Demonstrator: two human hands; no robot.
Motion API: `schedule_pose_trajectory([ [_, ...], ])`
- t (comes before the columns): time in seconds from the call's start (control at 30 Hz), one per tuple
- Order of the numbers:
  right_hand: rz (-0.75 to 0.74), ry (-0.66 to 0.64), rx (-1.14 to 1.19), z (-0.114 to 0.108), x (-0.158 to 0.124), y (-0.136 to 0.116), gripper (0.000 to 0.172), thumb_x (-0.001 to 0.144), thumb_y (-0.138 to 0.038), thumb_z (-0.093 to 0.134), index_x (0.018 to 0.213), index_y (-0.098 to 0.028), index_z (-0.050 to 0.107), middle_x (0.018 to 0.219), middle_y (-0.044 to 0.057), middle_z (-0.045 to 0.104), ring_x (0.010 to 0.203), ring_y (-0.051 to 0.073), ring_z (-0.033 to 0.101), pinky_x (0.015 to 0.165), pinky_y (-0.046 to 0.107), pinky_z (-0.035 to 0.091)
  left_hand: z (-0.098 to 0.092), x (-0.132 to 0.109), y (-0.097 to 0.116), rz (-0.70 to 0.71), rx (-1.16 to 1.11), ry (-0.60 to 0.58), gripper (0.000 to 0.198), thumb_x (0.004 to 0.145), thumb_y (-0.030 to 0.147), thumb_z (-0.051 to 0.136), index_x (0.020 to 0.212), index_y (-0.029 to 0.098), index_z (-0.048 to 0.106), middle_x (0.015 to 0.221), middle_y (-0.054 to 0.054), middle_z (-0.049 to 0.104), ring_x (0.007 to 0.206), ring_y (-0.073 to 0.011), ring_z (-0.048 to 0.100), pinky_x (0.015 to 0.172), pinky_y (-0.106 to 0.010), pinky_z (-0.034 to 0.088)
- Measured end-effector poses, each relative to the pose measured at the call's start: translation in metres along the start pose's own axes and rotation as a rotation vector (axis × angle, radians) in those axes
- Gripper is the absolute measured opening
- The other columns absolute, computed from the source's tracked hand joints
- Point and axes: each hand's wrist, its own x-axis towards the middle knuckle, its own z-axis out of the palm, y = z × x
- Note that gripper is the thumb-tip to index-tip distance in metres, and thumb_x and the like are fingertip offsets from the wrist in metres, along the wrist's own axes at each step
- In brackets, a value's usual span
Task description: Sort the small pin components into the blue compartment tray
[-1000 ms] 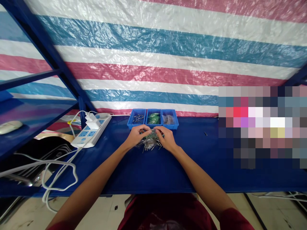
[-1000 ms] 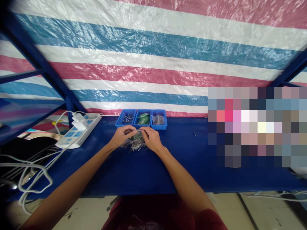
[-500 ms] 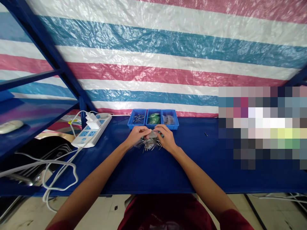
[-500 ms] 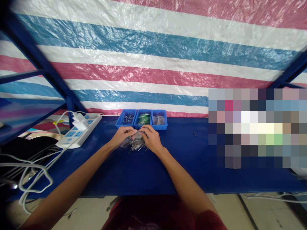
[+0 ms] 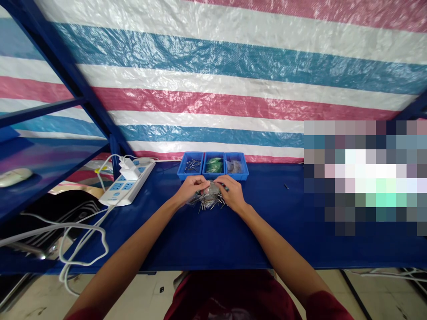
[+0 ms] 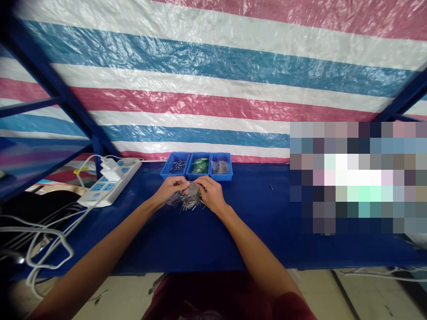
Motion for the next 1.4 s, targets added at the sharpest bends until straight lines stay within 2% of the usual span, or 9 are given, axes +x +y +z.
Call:
schedule_pose_trajectory([
  [0.1,-0.012,0.001,-0.001,-0.0010,0.0008,-0.0014,0.022,0.094,-0.025,0.046,0.089,-0.020,0.068,0.087,0.007,0.068,0.084,0.017,0.063,0.079,0.030,0.052,0.0010,0.0014,-0.0004,-0.015,-0.005,0.032,0.041,0.079,0.051,0.063,0.063,0.014,0.060,0.059,-0.002,0.061,0.054,-0.0120,0.053,0.055,-0.024,0.045],
  [0.2,0.024,0.003,-0.019,-0.0019,0.0006,-0.0011,0.021,0.093,-0.027,0.047,0.088,-0.020,0.067,0.091,0.008,0.066,0.083,0.017,0.062,0.077,0.029,0.052,0.0009,0.0029,0.0001,0.034,0.019,0.128,0.043,0.081,0.056,0.058,0.084,0.014,0.067,0.079,-0.006,0.067,0.068,-0.0168,0.060,0.053,-0.024,0.046],
  [0.3,0.079,0.008,-0.014,-0.0015,-0.0007,0.0009,0.022,0.093,-0.030,0.047,0.087,-0.019,0.065,0.091,0.008,0.066,0.079,0.016,0.062,0.070,0.027,0.052,0.0001,0.0017,0.0020,0.142,0.070,0.164,0.050,0.084,0.059,0.051,0.102,0.014,0.067,0.104,-0.011,0.068,0.090,-0.0222,0.062,0.062,-0.025,0.050],
  [0.37,0.114,0.006,-0.015,-0.0010,-0.0017,0.0015,0.022,0.093,-0.031,0.047,0.086,-0.019,0.065,0.084,0.006,0.067,0.073,0.016,0.062,0.068,0.027,0.052,0.0005,-0.0009,0.0035,0.196,0.131,0.121,0.049,0.083,0.057,0.054,0.104,0.015,0.067,0.107,-0.012,0.068,0.095,-0.0234,0.062,0.071,-0.028,0.052],
  [0.57,0.096,-0.021,-0.005,-0.0021,-0.0012,-0.0031,0.021,0.092,-0.031,0.048,0.084,-0.019,0.064,0.078,0.005,0.065,0.068,0.015,0.059,0.066,0.027,0.050,0.0059,-0.0056,0.0027,0.217,0.326,0.092,0.030,0.081,0.043,0.062,0.087,0.015,0.071,0.086,-0.007,0.073,0.081,-0.0210,0.065,0.077,-0.032,0.051],
  [0.7,0.084,-0.070,0.059,-0.0024,-0.0013,-0.0034,0.020,0.092,-0.030,0.050,0.099,-0.019,0.064,0.088,0.007,0.064,0.077,0.016,0.061,0.067,0.026,0.052,0.0049,-0.0034,-0.0012,0.204,0.208,0.131,0.029,0.078,0.042,0.065,0.084,0.014,0.070,0.085,-0.008,0.073,0.079,-0.0209,0.066,0.074,-0.031,0.052],
  [0.93,0.079,-0.092,0.075,0.0000,-0.0042,0.0025,0.034,0.092,-0.019,0.041,0.123,-0.021,0.054,0.097,0.006,0.063,0.083,0.015,0.061,0.074,0.027,0.053,0.0016,-0.0010,0.0016,0.144,0.096,0.122,0.025,0.074,0.039,0.066,0.074,0.014,0.067,0.070,-0.005,0.068,0.066,-0.0181,0.063,0.067,-0.030,0.053],
  [1.2,0.055,-0.108,0.075,0.0021,-0.0052,0.0019,0.036,0.090,-0.017,0.044,0.125,-0.024,0.054,0.100,0.007,0.060,0.077,0.014,0.058,0.068,0.026,0.054,0.0045,-0.0009,0.0016,0.104,0.071,0.145,0.029,0.071,0.041,0.070,0.075,0.014,0.061,0.069,-0.001,0.062,0.063,-0.0144,0.058,0.064,-0.027,0.049],
  [1.4,0.047,-0.100,0.043,0.0028,-0.0065,0.0041,0.031,0.091,-0.019,0.046,0.118,-0.024,0.060,0.108,0.009,0.058,0.080,0.015,0.060,0.071,0.028,0.054,0.0043,-0.0020,0.0009,0.048,0.036,0.063,0.028,0.074,0.040,0.069,0.081,0.014,0.064,0.062,0.001,0.061,0.058,-0.0140,0.058,0.062,-0.027,0.049],
])
